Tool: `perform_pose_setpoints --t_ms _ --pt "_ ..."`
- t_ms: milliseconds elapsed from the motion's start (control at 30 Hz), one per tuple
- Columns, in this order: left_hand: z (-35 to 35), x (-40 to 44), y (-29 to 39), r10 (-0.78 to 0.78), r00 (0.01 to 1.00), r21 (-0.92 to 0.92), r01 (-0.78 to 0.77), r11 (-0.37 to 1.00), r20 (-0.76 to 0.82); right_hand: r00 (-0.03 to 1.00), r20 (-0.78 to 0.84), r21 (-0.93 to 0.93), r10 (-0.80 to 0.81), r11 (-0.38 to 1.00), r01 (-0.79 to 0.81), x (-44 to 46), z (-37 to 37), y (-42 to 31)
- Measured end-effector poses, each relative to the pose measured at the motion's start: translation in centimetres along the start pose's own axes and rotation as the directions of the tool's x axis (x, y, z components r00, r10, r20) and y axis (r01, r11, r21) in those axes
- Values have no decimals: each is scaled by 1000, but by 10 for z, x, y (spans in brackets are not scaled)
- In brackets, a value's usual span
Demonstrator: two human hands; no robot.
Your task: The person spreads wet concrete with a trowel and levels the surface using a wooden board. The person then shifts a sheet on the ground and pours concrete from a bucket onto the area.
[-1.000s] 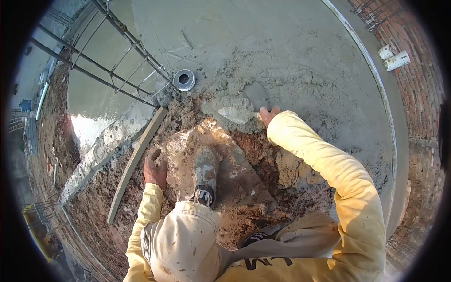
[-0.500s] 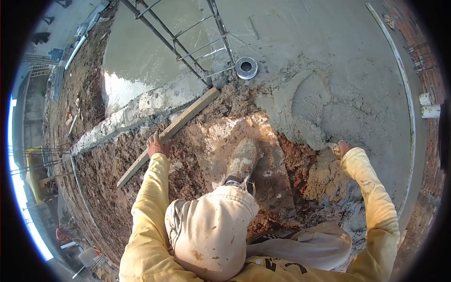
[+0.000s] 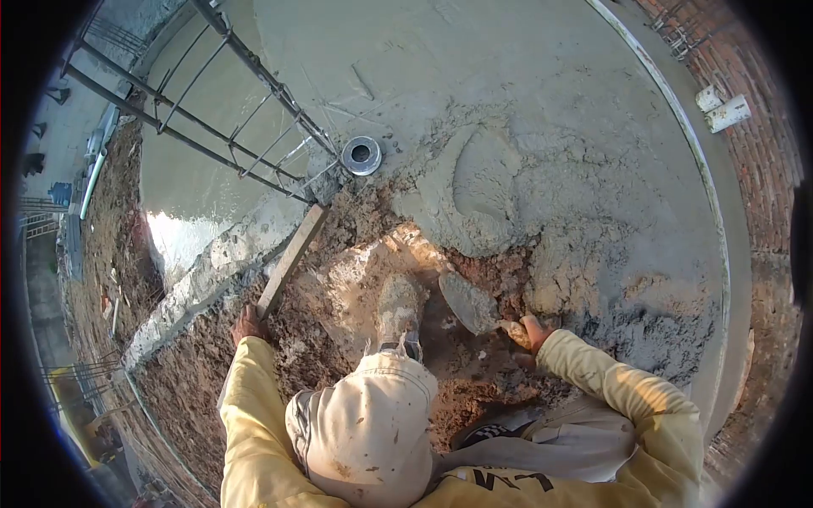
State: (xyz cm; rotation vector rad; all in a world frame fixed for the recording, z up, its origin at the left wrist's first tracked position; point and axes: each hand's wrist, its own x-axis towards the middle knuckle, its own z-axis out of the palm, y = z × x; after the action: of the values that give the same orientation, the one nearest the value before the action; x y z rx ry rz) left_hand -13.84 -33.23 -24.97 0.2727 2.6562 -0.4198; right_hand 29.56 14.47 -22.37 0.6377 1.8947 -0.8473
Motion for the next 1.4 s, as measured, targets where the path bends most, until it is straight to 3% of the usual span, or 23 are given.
perform_pose_setpoints --t_ms 100,200,333,400,467,533,567,600,667,767,800,867,900,1000,1100,1200,1400 --pt "-19 -37 -2 175 976 15 -174 985 -133 984 170 -43 -47 998 55 27 53 13" --pt "-59 -72 30 322 930 37 -321 947 -178 969 232 -165 -82 979 122 28 34 3" --pt "-111 -88 141 494 828 4 -511 859 -266 964 -58 -190 -259 951 244 9 -39 -74" --pt "-120 -76 205 579 747 -13 -617 787 -327 963 -50 18 -266 963 268 16 -73 -110" --pt "-121 -57 272 660 673 -29 -707 706 -334 944 -177 17 -279 958 286 44 -67 -130" --pt "-96 -33 331 691 565 99 -738 668 -450 925 -230 62 -302 944 323 54 -63 -135" --pt "-83 -22 353 681 576 93 -729 678 -453 920 -223 107 -323 929 353 53 -59 -136" --pt "-84 -19 367 698 631 105 -712 694 -339 913 -219 151 -344 913 380 52 -55 -135" --pt "-59 -3 369 740 585 172 -734 657 -331 909 -188 171 -371 899 403 92 -18 -100" --pt "-55 -11 316 718 665 129 -709 694 -205 942 -159 58 -296 950 308 90 -15 -79" --pt "-38 -11 287 697 669 131 -691 711 -259 953 -110 87 -283 952 292 79 -29 -78" --pt "-50 -41 236 579 805 48 -578 815 -128 968 -13 147 -252 957 251 69 -47 -73" --pt "-31 -44 206 584 801 139 -568 811 -133 966 -88 87 -242 964 249 68 -48 -71" --pt "-5 -34 170 552 830 -18 -555 832 -79 967 -90 34 -237 970 241 75 -54 -76" --pt "42 -14 157 588 723 90 -601 794 -361 966 -44 13 -253 967 254 71 -57 -92" --pt "-29 -56 169 594 776 -148 -626 766 -211 956 -121 1 -269 963 271 68 -52 -88" --pt "-115 -66 219 573 715 -258 -688 678 -401 965 -144 32 -218 974 225 61 -72 -86"
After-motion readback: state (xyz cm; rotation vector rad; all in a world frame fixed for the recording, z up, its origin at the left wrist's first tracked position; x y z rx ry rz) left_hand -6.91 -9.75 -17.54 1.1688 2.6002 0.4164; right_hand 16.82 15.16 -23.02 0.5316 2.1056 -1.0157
